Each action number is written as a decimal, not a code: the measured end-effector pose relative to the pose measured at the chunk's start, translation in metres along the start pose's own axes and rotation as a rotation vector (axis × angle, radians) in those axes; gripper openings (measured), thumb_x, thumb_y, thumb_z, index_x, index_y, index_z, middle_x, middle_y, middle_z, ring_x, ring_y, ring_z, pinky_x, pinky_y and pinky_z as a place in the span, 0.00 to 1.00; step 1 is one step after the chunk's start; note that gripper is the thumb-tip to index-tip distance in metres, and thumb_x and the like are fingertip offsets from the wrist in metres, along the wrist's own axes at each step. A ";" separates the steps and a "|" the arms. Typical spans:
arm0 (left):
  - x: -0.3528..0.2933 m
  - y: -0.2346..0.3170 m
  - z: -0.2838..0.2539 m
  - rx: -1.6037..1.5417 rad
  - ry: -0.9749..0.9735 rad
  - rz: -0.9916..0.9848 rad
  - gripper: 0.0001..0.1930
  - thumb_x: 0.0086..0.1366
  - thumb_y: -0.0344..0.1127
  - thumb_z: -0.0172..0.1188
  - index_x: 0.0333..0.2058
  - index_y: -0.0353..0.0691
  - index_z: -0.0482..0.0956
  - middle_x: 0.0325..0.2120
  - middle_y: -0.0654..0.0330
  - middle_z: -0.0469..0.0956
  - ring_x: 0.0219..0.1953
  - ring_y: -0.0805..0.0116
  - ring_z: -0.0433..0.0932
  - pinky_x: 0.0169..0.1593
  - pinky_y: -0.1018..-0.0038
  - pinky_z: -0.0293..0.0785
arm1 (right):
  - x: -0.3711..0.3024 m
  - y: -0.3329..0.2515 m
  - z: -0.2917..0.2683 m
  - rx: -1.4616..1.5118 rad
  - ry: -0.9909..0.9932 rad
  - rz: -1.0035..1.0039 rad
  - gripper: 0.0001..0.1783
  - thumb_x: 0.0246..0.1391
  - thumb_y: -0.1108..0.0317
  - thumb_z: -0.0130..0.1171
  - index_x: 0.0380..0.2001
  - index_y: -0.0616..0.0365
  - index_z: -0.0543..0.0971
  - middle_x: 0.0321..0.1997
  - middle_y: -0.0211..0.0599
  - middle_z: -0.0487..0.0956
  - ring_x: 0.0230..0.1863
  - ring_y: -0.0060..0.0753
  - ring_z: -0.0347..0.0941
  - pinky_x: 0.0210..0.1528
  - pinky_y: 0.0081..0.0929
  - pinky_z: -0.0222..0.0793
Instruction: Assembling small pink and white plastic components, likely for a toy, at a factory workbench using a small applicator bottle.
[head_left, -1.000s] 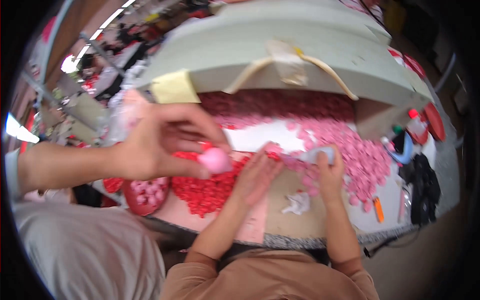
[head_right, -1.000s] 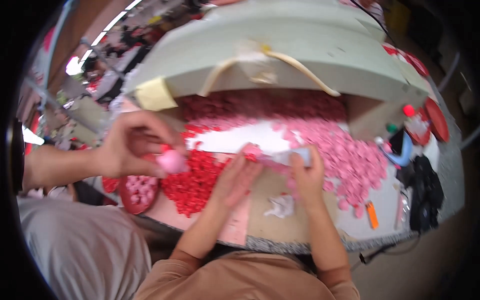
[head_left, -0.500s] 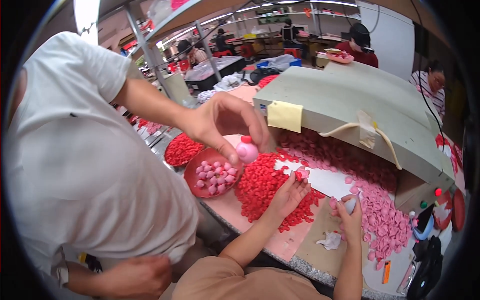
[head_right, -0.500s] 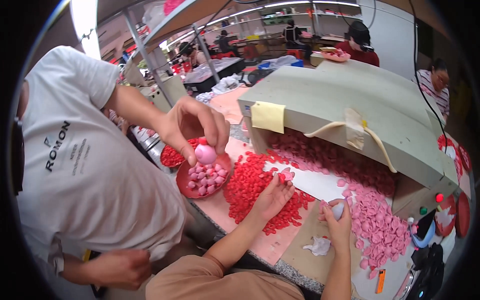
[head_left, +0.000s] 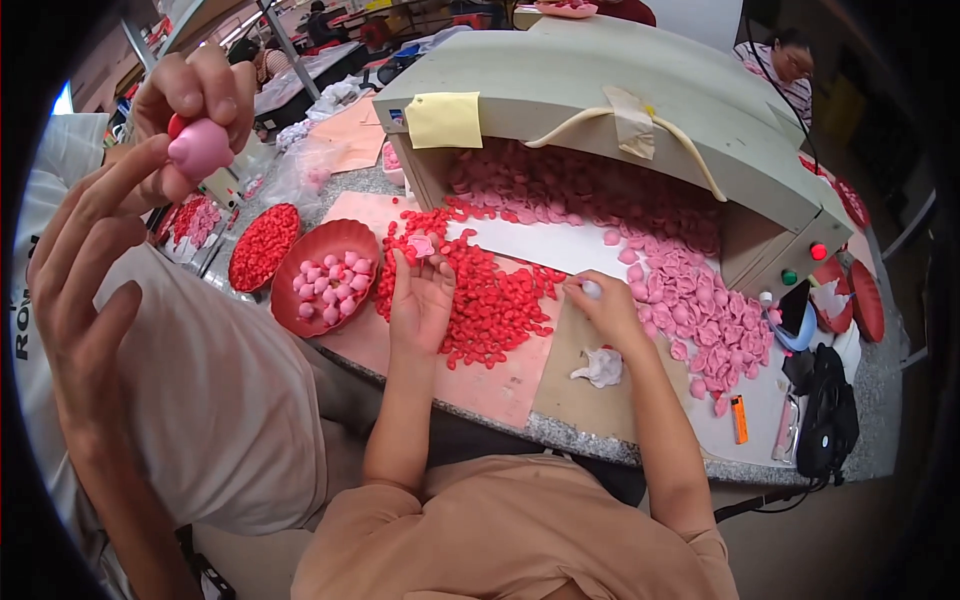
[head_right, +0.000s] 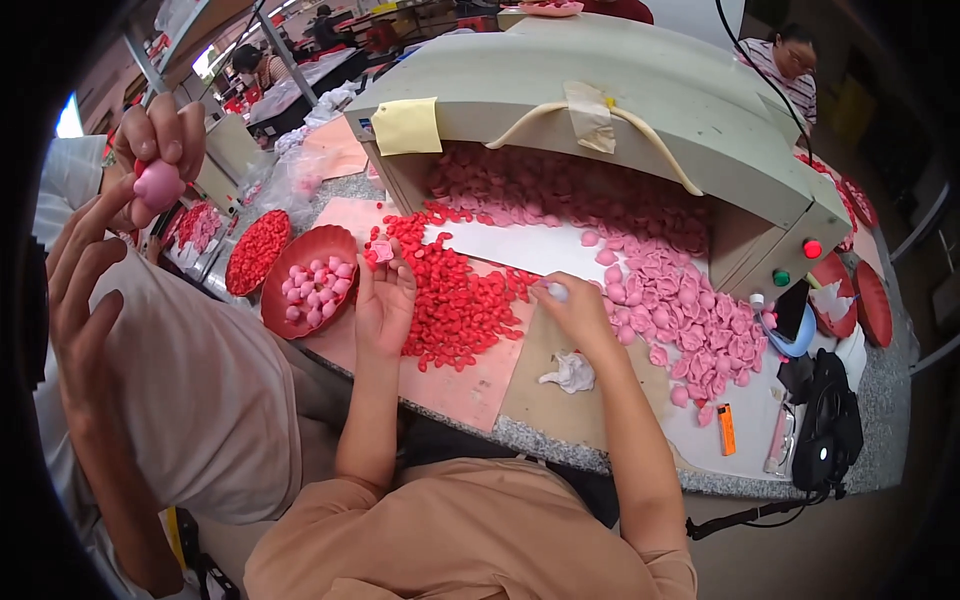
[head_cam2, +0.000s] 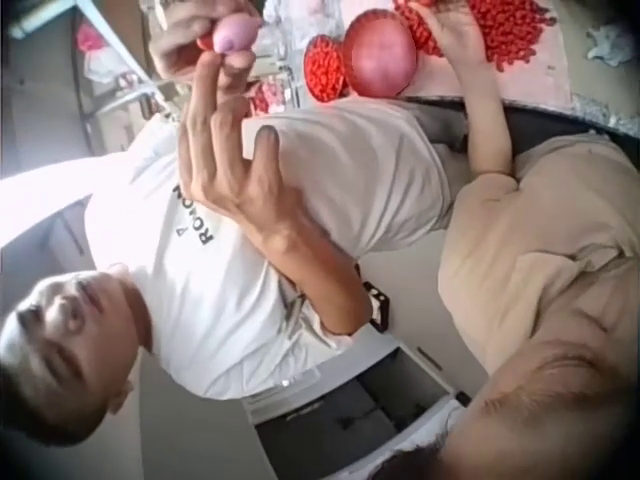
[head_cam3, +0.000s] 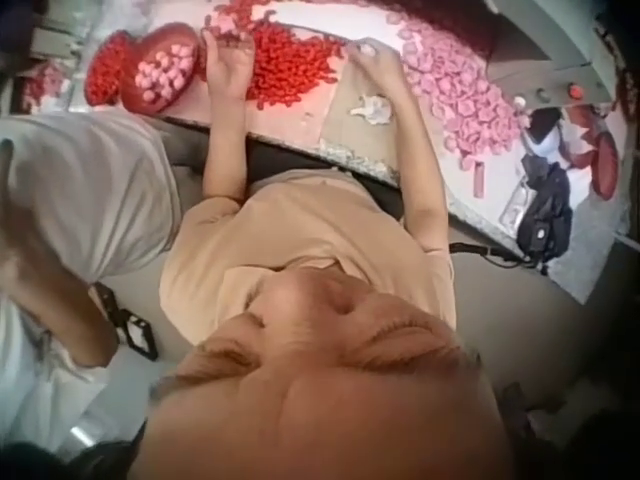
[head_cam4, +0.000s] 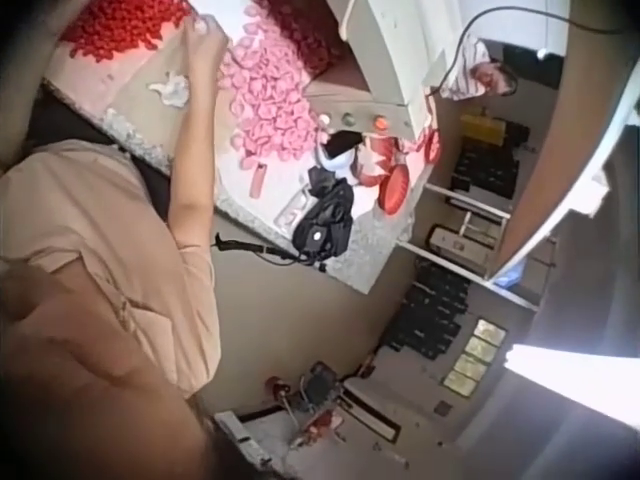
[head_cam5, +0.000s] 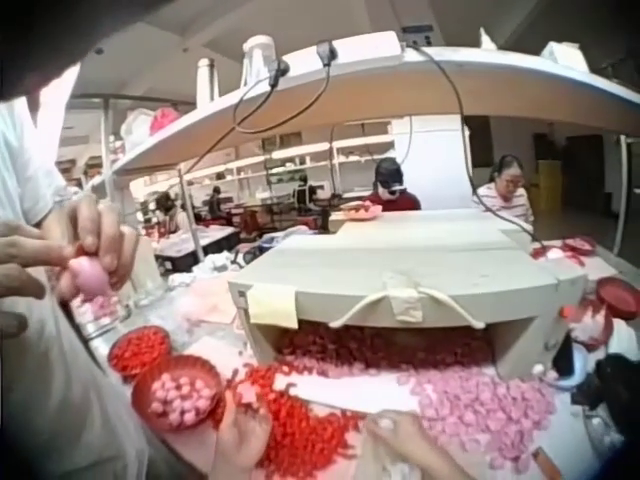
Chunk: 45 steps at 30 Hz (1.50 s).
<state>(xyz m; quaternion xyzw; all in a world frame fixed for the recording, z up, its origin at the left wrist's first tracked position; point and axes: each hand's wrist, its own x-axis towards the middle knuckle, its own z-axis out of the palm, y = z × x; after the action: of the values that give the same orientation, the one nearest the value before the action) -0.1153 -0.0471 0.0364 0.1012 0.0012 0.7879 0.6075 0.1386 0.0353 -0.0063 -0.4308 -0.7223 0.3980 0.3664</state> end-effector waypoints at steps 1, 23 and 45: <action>-0.004 0.002 0.000 0.037 0.016 -0.001 0.18 0.67 0.43 0.48 0.48 0.34 0.68 0.47 0.53 0.72 0.40 0.68 0.73 0.47 0.71 0.73 | 0.002 0.000 0.007 -0.107 0.016 -0.087 0.13 0.50 0.63 0.61 0.34 0.63 0.78 0.28 0.37 0.77 0.28 0.29 0.71 0.33 0.24 0.67; -0.005 -0.111 -0.020 0.266 0.082 -0.398 0.20 0.67 0.48 0.48 0.48 0.39 0.69 0.44 0.60 0.72 0.47 0.67 0.70 0.56 0.69 0.67 | -0.034 -0.015 -0.008 0.742 0.121 0.250 0.16 0.53 0.67 0.59 0.44 0.61 0.75 0.28 0.26 0.75 0.24 0.12 0.67 0.25 0.10 0.62; -0.003 -0.126 -0.041 0.153 0.130 -0.369 0.20 0.67 0.45 0.48 0.50 0.37 0.67 0.49 0.54 0.69 0.56 0.63 0.66 0.63 0.67 0.58 | -0.035 -0.023 0.013 0.288 0.332 -0.170 0.07 0.48 0.75 0.60 0.31 0.64 0.77 0.37 0.36 0.75 0.41 0.28 0.70 0.44 0.22 0.66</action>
<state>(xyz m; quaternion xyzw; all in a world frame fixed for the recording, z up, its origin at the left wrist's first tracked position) -0.0010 -0.0124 -0.0199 0.0940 0.1187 0.6658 0.7306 0.1322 -0.0077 0.0022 -0.3712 -0.6217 0.3885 0.5699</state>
